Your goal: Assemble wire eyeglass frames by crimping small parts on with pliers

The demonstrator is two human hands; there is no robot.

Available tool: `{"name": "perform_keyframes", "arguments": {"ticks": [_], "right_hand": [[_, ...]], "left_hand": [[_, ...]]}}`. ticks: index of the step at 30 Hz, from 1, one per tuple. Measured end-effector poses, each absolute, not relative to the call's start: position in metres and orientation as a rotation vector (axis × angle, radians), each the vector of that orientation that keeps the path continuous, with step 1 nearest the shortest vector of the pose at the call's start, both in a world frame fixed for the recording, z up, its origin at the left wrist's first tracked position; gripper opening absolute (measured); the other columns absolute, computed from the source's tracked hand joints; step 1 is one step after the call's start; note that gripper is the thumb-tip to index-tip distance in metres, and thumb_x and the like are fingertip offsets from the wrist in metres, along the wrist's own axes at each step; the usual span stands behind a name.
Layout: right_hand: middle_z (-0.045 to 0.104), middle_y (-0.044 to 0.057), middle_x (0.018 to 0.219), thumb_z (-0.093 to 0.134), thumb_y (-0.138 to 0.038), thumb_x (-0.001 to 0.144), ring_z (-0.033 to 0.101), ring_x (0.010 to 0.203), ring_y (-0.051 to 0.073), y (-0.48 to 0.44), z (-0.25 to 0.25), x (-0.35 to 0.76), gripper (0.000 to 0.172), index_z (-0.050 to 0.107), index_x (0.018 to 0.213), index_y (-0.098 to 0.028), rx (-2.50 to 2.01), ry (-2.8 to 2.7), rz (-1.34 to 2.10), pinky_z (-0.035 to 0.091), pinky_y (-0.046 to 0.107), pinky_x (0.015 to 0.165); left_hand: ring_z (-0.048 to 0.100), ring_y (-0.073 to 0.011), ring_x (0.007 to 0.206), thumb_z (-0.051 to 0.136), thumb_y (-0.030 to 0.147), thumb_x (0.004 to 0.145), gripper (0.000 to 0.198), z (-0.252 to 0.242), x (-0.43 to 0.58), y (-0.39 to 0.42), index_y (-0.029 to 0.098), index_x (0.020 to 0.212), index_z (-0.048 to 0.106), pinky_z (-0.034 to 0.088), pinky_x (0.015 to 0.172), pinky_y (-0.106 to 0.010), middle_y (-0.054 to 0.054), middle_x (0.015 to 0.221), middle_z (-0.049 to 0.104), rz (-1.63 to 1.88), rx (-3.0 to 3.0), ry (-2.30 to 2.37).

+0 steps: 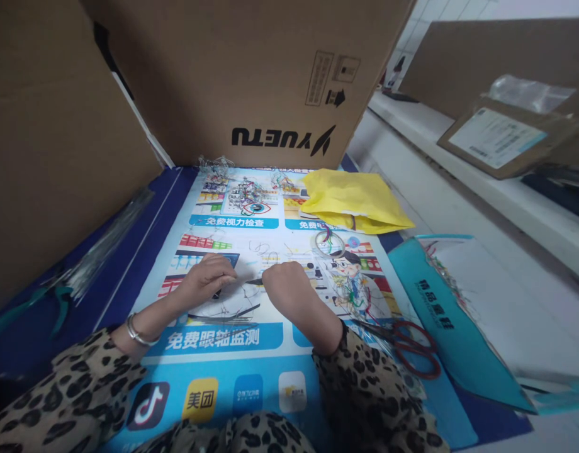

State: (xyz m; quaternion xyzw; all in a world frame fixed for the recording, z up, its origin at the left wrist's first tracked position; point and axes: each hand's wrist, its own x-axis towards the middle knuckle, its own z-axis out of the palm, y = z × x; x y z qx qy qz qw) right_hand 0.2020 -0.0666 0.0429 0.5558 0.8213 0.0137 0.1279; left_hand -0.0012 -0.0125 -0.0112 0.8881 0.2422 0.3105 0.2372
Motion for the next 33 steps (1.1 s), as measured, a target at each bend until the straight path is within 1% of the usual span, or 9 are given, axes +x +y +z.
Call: {"name": "perform_keyframes", "arguments": {"ticks": [8, 14, 18, 22, 25, 30, 33], "right_hand": [[0.068, 0.012, 0.077, 0.045, -0.01, 0.078, 0.063, 0.073, 0.021, -0.0667, 0.0464, 0.1971, 0.021, 0.065, 0.077, -0.015, 1.604, 2.372, -0.006, 0.042, 0.027, 0.061], [0.068, 0.01, 0.078, 0.044, -0.011, 0.08, 0.063, 0.073, 0.021, -0.0682, 0.0477, 0.1966, 0.021, 0.064, 0.077, -0.016, 1.588, 2.381, 0.021, 0.042, 0.028, 0.061], [0.067, 0.011, 0.077, 0.044, -0.01, 0.08, 0.063, 0.073, 0.021, -0.0678, 0.0478, 0.197, 0.021, 0.064, 0.076, -0.015, 1.599, 2.381, 0.027, 0.042, 0.028, 0.06], [0.067, 0.011, 0.076, 0.043, -0.01, 0.08, 0.063, 0.072, 0.022, -0.0668, 0.0465, 0.1987, 0.022, 0.064, 0.077, -0.015, 1.61, 2.371, 0.035, 0.041, 0.029, 0.06], [0.067, 0.011, 0.076, 0.043, -0.009, 0.079, 0.062, 0.072, 0.022, -0.0663, 0.045, 0.1999, 0.022, 0.064, 0.077, -0.015, 1.618, 2.383, 0.044, 0.041, 0.028, 0.06], [0.066, 0.01, 0.077, 0.042, -0.009, 0.08, 0.062, 0.072, 0.021, -0.0646, 0.042, 0.1999, 0.022, 0.063, 0.079, -0.015, 1.647, 2.385, 0.038, 0.04, 0.028, 0.061], [0.066, 0.01, 0.078, 0.042, -0.01, 0.08, 0.061, 0.072, 0.021, -0.0631, 0.0405, 0.1998, 0.022, 0.063, 0.079, -0.016, 1.661, 2.395, 0.039, 0.039, 0.028, 0.062]], "left_hand": [[0.053, -0.015, 0.071, 0.045, 0.029, 0.089, 0.023, -0.0083, 0.0027, -0.0177, 0.017, 0.076, 0.058, 0.034, 0.072, -0.031, -0.001, 0.069, 0.061, 0.912, 2.467, 0.627], [0.051, -0.0151, 0.071, 0.043, 0.029, 0.09, 0.022, -0.0128, 0.0029, -0.0173, 0.019, 0.077, 0.058, 0.032, 0.071, -0.032, -0.001, 0.068, 0.058, 0.832, 2.602, 0.609], [0.05, -0.016, 0.073, 0.042, 0.02, 0.088, 0.018, -0.013, 0.0014, -0.0164, 0.02, 0.081, 0.059, 0.032, 0.072, -0.032, -0.001, 0.07, 0.056, 0.768, 2.671, 0.617], [0.05, -0.0162, 0.076, 0.04, 0.014, 0.086, 0.019, -0.0127, 0.0008, -0.0154, 0.02, 0.084, 0.059, 0.035, 0.072, -0.032, -0.002, 0.074, 0.057, 0.719, 2.671, 0.593], [0.051, -0.016, 0.077, 0.039, 0.016, 0.088, 0.018, -0.0134, 0.0009, -0.0158, 0.019, 0.086, 0.057, 0.037, 0.072, -0.031, -0.003, 0.078, 0.058, 0.732, 2.621, 0.585], [0.051, -0.0141, 0.073, 0.037, 0.022, 0.091, 0.017, -0.0162, -0.0005, -0.0174, 0.018, 0.085, 0.053, 0.04, 0.064, -0.025, -0.003, 0.077, 0.055, 0.728, 2.479, 0.708], [0.051, -0.0141, 0.075, 0.037, 0.023, 0.092, 0.016, -0.0179, -0.0013, -0.017, 0.019, 0.085, 0.051, 0.041, 0.066, -0.025, -0.002, 0.079, 0.053, 0.728, 2.44, 0.761]]}}
